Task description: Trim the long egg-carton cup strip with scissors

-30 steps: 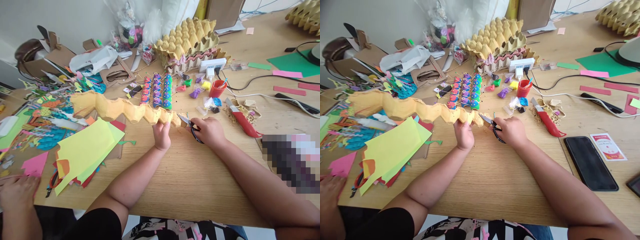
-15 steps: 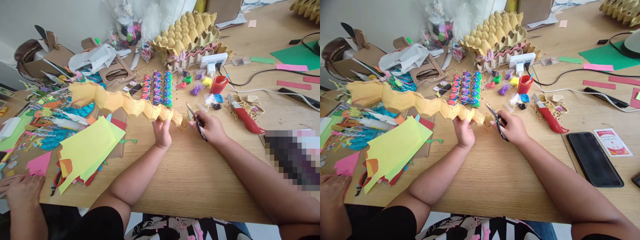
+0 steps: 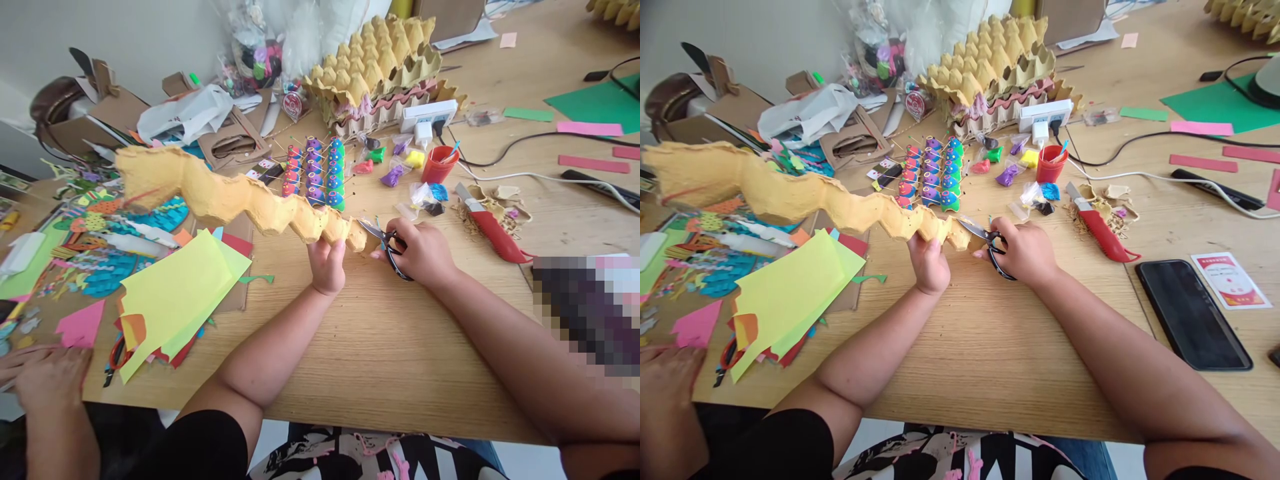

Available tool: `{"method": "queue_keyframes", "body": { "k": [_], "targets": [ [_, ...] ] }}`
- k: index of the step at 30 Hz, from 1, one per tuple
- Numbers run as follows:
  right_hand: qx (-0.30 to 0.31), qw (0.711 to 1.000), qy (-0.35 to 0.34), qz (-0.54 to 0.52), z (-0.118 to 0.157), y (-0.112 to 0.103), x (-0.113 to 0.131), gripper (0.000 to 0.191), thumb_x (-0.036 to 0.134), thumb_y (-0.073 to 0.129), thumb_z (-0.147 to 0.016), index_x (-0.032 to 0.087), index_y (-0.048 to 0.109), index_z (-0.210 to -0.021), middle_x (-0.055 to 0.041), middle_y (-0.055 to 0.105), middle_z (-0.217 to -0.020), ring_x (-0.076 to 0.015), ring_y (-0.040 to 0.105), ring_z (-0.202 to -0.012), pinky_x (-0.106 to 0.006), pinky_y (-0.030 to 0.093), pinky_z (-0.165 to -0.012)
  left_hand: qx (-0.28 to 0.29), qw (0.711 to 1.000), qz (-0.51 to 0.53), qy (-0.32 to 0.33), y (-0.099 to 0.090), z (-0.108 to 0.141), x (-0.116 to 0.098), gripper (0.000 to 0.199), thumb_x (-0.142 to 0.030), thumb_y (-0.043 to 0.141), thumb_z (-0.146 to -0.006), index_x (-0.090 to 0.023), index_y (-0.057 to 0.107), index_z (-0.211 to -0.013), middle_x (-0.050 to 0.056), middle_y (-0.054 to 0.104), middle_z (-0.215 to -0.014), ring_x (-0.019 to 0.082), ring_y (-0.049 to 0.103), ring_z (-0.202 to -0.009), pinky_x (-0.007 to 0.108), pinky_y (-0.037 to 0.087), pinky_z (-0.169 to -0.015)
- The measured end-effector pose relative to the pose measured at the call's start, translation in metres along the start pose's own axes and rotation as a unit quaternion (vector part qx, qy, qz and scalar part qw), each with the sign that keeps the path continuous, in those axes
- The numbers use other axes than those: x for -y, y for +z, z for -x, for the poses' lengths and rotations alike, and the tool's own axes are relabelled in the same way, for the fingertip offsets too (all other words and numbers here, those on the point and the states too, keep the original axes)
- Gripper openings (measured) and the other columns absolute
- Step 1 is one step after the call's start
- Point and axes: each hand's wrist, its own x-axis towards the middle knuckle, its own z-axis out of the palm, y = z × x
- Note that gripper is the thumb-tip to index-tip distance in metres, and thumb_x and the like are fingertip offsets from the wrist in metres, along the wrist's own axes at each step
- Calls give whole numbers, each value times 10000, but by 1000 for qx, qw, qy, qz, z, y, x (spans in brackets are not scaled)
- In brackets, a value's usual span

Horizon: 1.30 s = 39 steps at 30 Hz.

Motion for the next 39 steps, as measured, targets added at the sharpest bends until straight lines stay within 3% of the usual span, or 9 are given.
{"method": "queue_keyframes", "body": {
  "k": [8, 16, 23, 39],
  "targets": [
    [47, 998, -37, -11, -1, 2, -6, 596, 763, 564, -915, 200, 688, -1068, -42, 663, -660, -218, 584, -636, -330, 358, -671, -21, 999, 2, 28, -2, -9, 0, 572, -589, 591, -953, -320, 535, -1454, 79, 612, -1474, 282, 529, -1467, 405, 456, -1216],
    [73, 995, -17, -66, -1, 2, -8, 636, 820, 567, -878, 217, 688, -1038, -45, 681, -691, -205, 565, -627, -317, 374, -642, -7, 996, 49, 72, 2, -13, -2, 420, -486, 609, -982, -326, 616, -1370, 50, 667, -1390, 251, 568, -1431, 356, 443, -1205],
    [78, 991, -2, -105, 0, 3, -10, 594, 803, 622, -856, 231, 673, -1008, -34, 680, -688, -191, 565, -603, -311, 371, -623, -24, 998, 12, 52, 4, -16, -3, 474, -586, 591, -976, -283, 624, -1338, 79, 680, -1363, 283, 569, -1423, 391, 447, -1193],
    [113, 991, 5, -73, 4, -5, 0, 501, 735, 632, -868, 250, 626, -992, 6, 631, -615, -177, 521, -566, -301, 345, -615, -28, 996, 73, 39, 6, -25, -12, 412, -626, 656, -928, -333, 694, -1216, 33, 750, -1240, 292, 664, -1202, 441, 536, -1060]
  ]
}}
